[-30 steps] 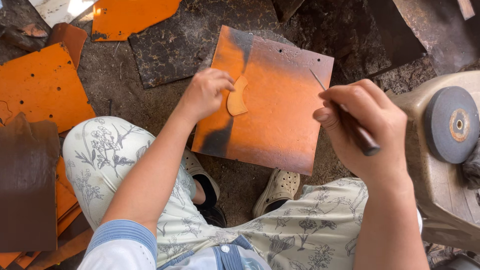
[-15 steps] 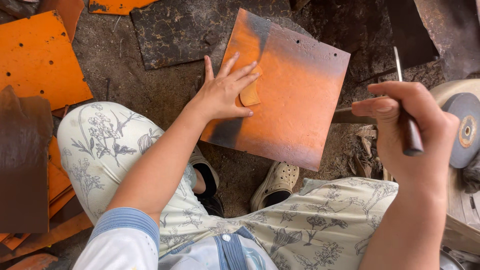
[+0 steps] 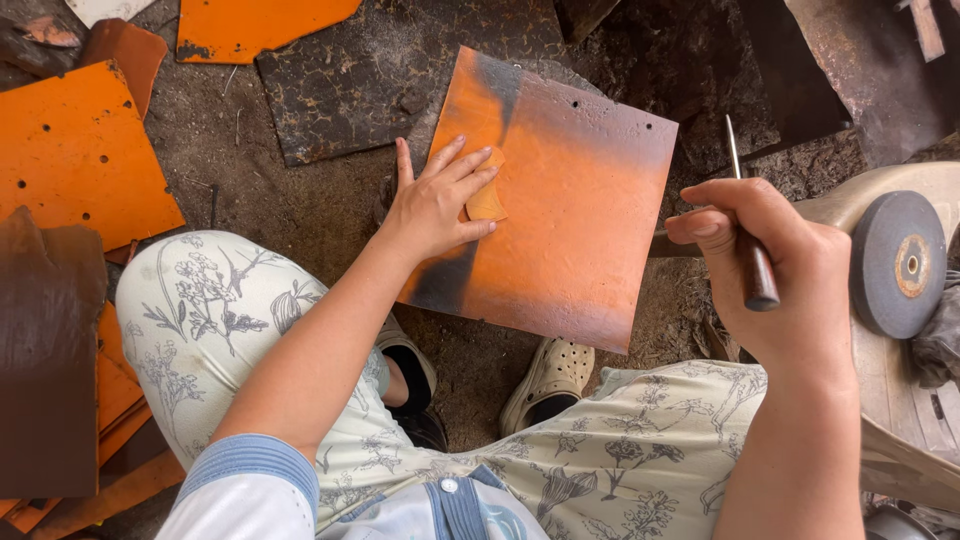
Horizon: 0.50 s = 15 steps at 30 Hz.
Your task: The person uses a small carving tool to cut and shape a piece of orange material placed on a metal sheet. They repeatedly press the tool along curved lines to separate a small shaped piece from the larger sheet.
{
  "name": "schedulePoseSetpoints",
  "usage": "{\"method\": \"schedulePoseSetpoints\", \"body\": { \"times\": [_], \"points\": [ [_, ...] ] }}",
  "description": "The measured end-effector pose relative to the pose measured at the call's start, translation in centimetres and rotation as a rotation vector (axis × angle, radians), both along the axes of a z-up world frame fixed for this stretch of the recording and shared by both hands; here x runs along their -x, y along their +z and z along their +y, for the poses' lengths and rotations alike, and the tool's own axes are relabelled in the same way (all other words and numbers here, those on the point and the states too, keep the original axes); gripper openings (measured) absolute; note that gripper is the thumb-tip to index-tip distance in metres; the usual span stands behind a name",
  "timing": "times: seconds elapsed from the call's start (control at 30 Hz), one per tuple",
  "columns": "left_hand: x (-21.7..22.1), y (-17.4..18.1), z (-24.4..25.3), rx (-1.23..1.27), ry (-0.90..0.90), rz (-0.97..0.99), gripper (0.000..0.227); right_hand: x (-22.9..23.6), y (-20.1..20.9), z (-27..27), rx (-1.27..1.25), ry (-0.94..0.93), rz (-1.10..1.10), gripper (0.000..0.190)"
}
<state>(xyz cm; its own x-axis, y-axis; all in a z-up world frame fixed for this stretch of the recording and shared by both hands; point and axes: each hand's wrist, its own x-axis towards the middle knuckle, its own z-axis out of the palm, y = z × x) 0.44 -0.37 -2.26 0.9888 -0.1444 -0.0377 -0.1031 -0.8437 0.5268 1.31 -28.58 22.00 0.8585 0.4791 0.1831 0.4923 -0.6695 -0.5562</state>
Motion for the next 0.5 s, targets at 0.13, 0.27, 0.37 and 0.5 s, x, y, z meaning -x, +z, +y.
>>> {"method": "schedulePoseSetpoints", "body": {
  "times": [0.13,0.27,0.37,0.5],
  "points": [
    [-0.1,0.0,-0.2,-0.001,0.009,0.013,0.078,0.2,0.6,0.4,-0.024,0.025,-0.011,0.013],
    [-0.1,0.0,-0.2,-0.006,0.006,-0.021,0.075,0.5,0.9,0.7,-0.012,-0.037,0.015,0.012],
    [0.1,0.1,-0.2,-0.014,0.007,-0.019,0.075,0.6,0.9,0.6,-0.011,-0.03,0.019,0.012],
    [0.0,1.0,-0.4,-0.03,0.005,0.024,0.077,0.7,0.6,0.2,-0.006,-0.047,0.041,0.013]
  ]
}}
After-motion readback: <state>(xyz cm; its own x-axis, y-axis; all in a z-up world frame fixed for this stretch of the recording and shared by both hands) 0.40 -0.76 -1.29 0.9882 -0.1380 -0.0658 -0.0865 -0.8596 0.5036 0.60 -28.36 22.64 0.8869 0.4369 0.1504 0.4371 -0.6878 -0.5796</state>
